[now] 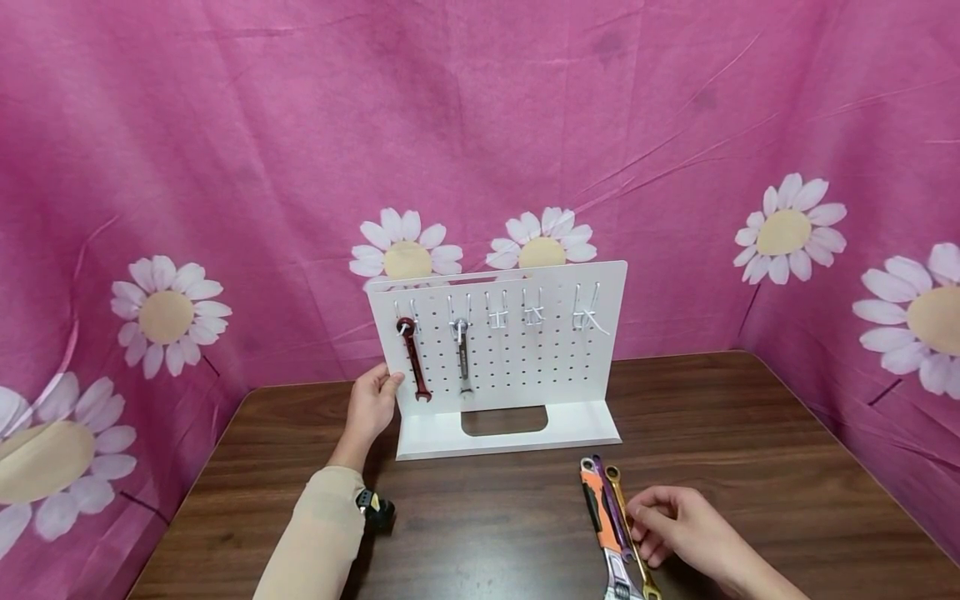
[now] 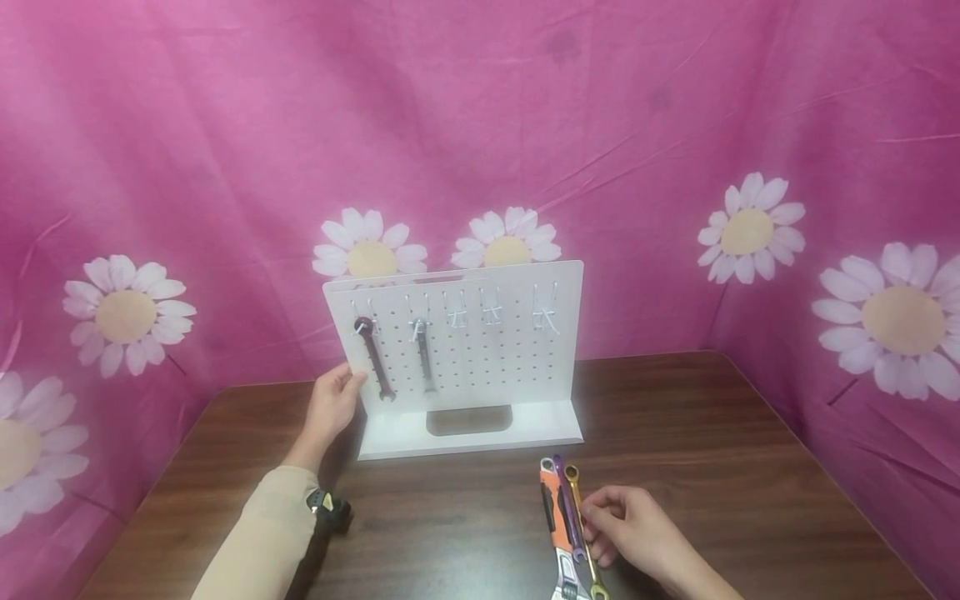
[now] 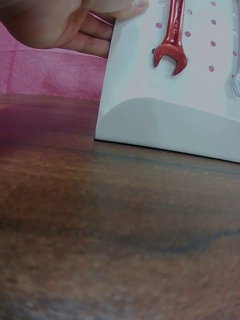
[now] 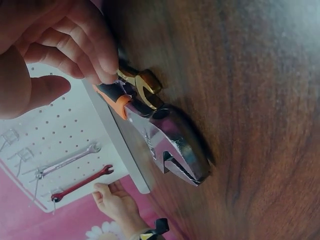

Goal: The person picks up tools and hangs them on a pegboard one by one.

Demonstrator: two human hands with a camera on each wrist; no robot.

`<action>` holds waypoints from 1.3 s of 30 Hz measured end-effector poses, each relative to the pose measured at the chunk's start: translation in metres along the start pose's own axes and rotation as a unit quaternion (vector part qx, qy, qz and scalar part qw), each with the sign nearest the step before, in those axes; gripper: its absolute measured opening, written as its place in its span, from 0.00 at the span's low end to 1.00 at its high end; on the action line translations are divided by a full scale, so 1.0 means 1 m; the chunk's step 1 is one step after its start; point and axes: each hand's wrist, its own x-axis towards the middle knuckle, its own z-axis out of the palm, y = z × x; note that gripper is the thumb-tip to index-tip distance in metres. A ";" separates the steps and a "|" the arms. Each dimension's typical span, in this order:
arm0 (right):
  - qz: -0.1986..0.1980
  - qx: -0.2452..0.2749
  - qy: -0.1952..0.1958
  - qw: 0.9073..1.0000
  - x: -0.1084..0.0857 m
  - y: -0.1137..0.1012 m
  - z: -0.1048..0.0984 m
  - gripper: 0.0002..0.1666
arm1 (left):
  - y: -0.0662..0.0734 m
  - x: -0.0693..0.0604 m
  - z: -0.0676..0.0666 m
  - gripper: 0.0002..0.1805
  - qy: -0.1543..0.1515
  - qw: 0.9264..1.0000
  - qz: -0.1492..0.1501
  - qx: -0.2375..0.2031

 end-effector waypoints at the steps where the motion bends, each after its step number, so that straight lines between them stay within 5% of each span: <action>1: 0.004 0.002 0.001 1.000 0.000 0.001 0.000 0.15 | 0.000 0.000 0.000 0.10 0.000 1.000 0.000 0.000; 8: 0.010 -0.006 0.012 1.000 0.002 0.006 0.001 0.14 | 0.000 0.000 0.000 0.10 0.001 1.000 0.000 0.004; 14: 0.025 -0.066 0.046 0.996 0.008 0.005 0.004 0.11 | -0.001 0.000 0.000 0.10 0.002 1.000 0.003 0.003; 22: 0.050 -0.159 0.099 0.981 0.017 -0.001 0.010 0.10 | -0.004 0.001 0.001 0.10 -0.002 1.000 0.000 0.000; 31: 0.083 -0.200 0.132 0.967 0.022 -0.006 0.017 0.11 | -0.005 0.002 0.001 0.10 -0.002 1.000 -0.002 0.003; 36: 0.067 -0.239 0.152 0.957 0.021 -0.007 0.018 0.11 | -0.005 0.001 0.001 0.11 -0.005 1.000 -0.002 -0.004; 39: 0.056 -0.238 0.149 0.958 0.020 -0.006 0.014 0.09 | -0.005 0.001 0.001 0.11 -0.004 1.000 -0.003 -0.003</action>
